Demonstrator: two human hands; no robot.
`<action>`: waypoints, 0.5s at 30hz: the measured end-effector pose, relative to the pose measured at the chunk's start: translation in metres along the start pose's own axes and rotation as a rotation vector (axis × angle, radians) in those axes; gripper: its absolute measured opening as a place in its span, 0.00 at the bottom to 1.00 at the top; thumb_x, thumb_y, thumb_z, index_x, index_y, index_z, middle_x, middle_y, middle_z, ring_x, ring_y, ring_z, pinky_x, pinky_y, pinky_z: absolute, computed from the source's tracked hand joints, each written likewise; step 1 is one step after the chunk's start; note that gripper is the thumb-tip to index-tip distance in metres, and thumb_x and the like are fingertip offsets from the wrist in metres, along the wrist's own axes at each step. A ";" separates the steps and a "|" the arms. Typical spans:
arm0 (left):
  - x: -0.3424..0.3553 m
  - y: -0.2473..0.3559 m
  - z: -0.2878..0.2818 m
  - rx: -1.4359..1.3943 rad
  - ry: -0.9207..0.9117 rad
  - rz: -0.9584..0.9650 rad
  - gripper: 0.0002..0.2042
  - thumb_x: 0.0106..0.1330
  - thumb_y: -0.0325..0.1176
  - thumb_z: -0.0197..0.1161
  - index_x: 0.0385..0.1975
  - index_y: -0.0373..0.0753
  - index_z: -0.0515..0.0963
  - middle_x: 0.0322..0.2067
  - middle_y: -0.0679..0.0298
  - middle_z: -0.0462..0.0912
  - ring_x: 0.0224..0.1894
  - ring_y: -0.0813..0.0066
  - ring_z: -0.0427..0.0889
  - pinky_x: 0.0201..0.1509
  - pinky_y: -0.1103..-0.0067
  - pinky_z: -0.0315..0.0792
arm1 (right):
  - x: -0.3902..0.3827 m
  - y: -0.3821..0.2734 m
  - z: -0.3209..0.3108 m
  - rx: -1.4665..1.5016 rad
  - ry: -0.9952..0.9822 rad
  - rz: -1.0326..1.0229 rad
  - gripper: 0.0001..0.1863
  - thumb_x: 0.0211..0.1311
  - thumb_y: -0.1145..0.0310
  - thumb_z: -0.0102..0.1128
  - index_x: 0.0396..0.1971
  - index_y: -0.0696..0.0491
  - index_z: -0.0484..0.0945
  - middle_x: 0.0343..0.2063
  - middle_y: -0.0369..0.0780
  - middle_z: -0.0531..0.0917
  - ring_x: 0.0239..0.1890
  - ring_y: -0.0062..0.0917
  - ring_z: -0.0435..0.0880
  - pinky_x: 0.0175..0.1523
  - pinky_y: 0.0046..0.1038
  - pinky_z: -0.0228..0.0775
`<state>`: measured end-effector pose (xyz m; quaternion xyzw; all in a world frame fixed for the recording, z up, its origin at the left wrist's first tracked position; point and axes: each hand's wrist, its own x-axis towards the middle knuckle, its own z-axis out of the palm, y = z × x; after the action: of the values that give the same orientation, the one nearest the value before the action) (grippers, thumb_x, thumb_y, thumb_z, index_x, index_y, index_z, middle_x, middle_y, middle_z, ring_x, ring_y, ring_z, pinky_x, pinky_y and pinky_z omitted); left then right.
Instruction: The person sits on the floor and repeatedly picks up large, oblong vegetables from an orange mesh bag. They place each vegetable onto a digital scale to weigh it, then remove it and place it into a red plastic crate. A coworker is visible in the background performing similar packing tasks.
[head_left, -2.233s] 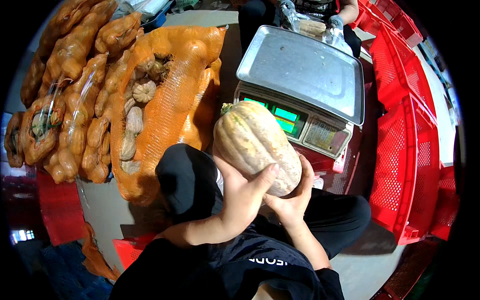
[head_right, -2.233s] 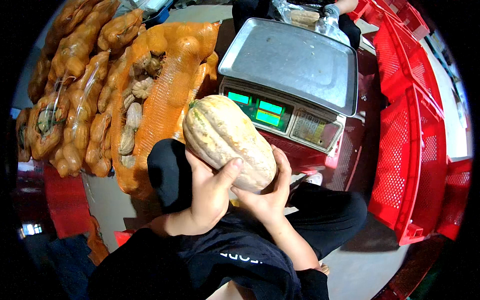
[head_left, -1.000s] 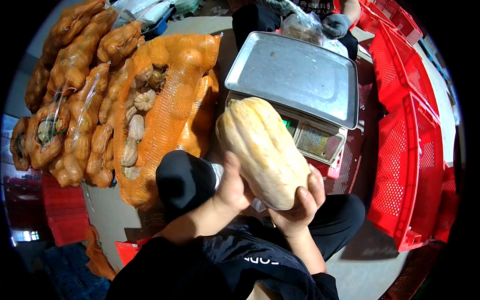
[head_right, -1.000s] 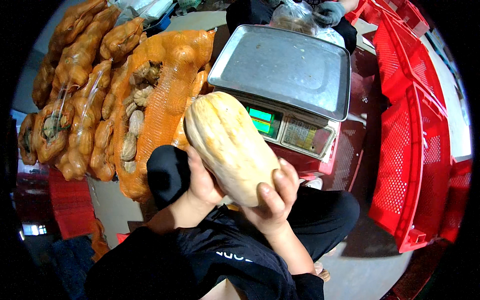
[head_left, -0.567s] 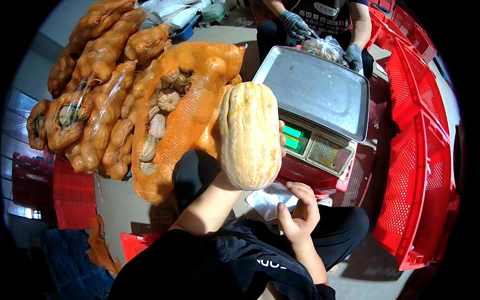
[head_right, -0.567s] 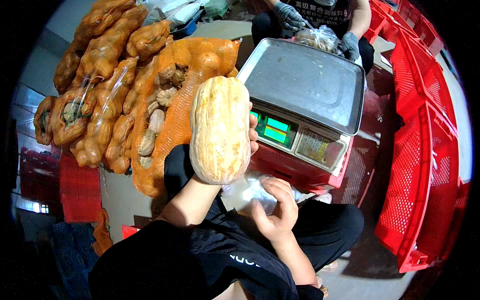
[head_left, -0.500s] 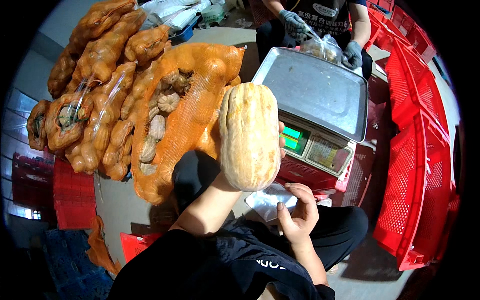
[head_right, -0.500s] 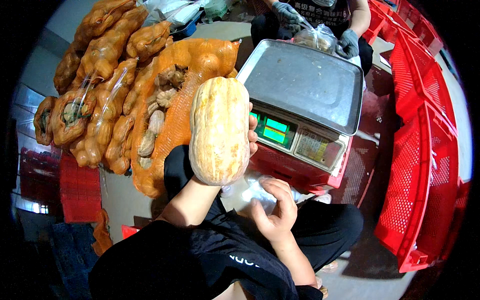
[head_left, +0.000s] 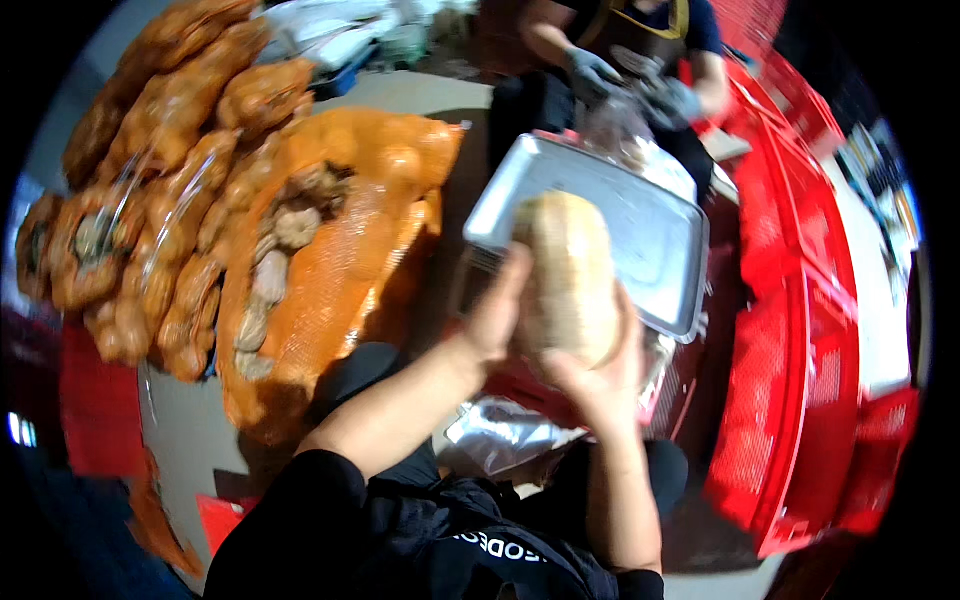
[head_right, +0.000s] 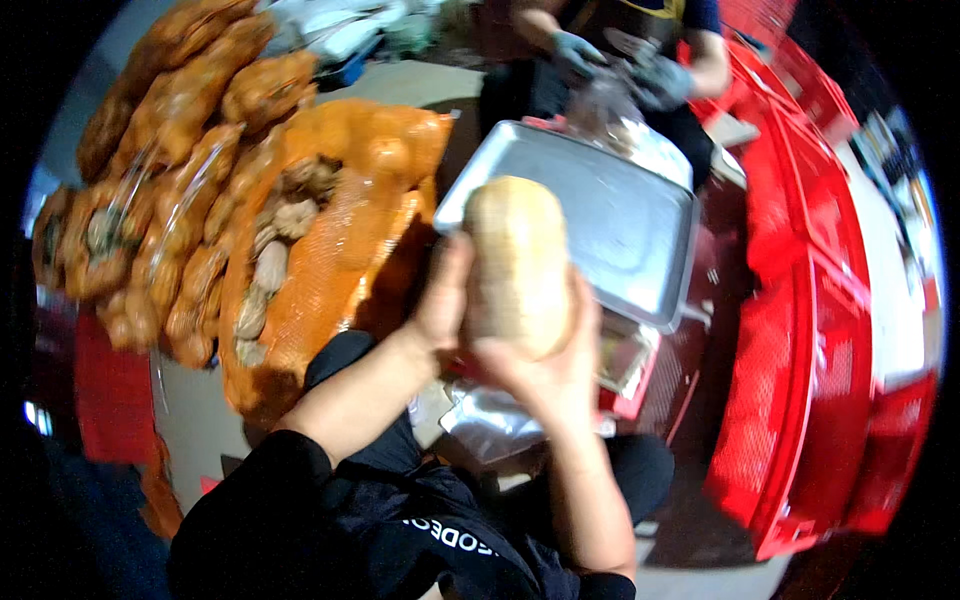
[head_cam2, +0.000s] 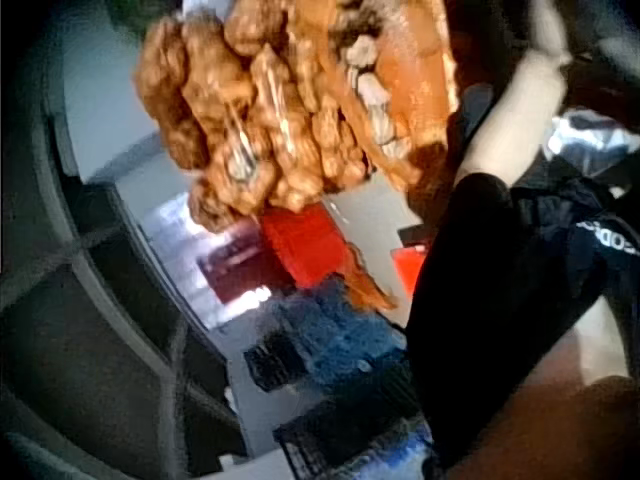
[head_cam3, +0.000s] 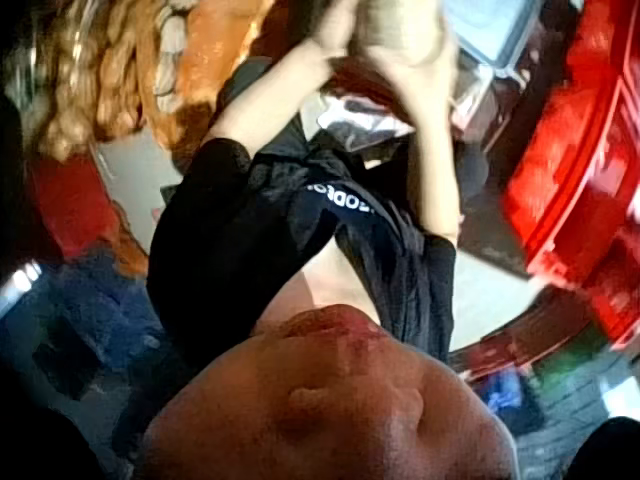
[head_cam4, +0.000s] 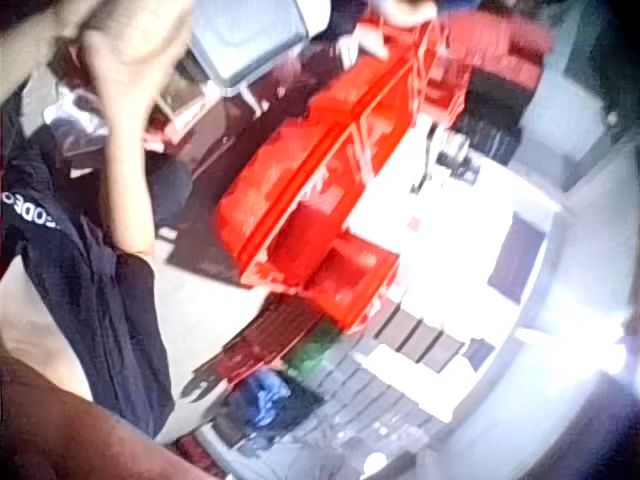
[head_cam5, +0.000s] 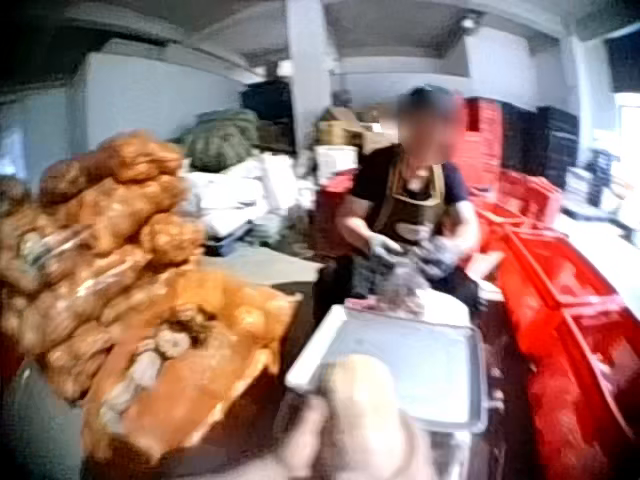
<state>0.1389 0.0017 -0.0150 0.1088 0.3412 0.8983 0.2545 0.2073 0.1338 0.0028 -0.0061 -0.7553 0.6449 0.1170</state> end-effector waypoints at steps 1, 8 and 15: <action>0.009 -0.005 -0.005 -0.060 -0.011 0.026 0.33 0.65 0.57 0.49 0.63 0.40 0.58 0.56 0.59 0.69 0.60 0.70 0.66 0.63 0.71 0.62 | 0.016 0.014 -0.010 0.098 -0.019 0.052 0.54 0.37 0.50 0.73 0.64 0.57 0.55 0.55 0.46 0.69 0.55 0.33 0.70 0.59 0.32 0.63; -0.021 0.061 -0.007 0.915 -0.237 0.148 0.27 0.61 0.36 0.61 0.57 0.33 0.62 0.50 0.51 0.74 0.54 0.64 0.73 0.57 0.71 0.66 | 0.154 0.049 -0.083 0.431 -0.332 0.132 0.29 0.62 0.56 0.52 0.60 0.55 0.63 0.55 0.42 0.72 0.58 0.29 0.71 0.60 0.31 0.62; -0.135 0.112 -0.174 0.676 0.826 0.582 0.06 0.63 0.25 0.57 0.39 0.36 0.74 0.35 0.64 0.79 0.38 0.78 0.79 0.45 0.80 0.74 | 0.221 0.093 -0.091 -0.011 -0.099 0.134 0.30 0.61 0.58 0.53 0.60 0.54 0.61 0.55 0.42 0.70 0.57 0.30 0.69 0.60 0.32 0.61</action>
<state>0.1462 -0.2389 -0.0724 -0.0850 0.6343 0.7409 -0.2038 -0.0042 0.2732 -0.0374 -0.0255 -0.7617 0.6464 0.0358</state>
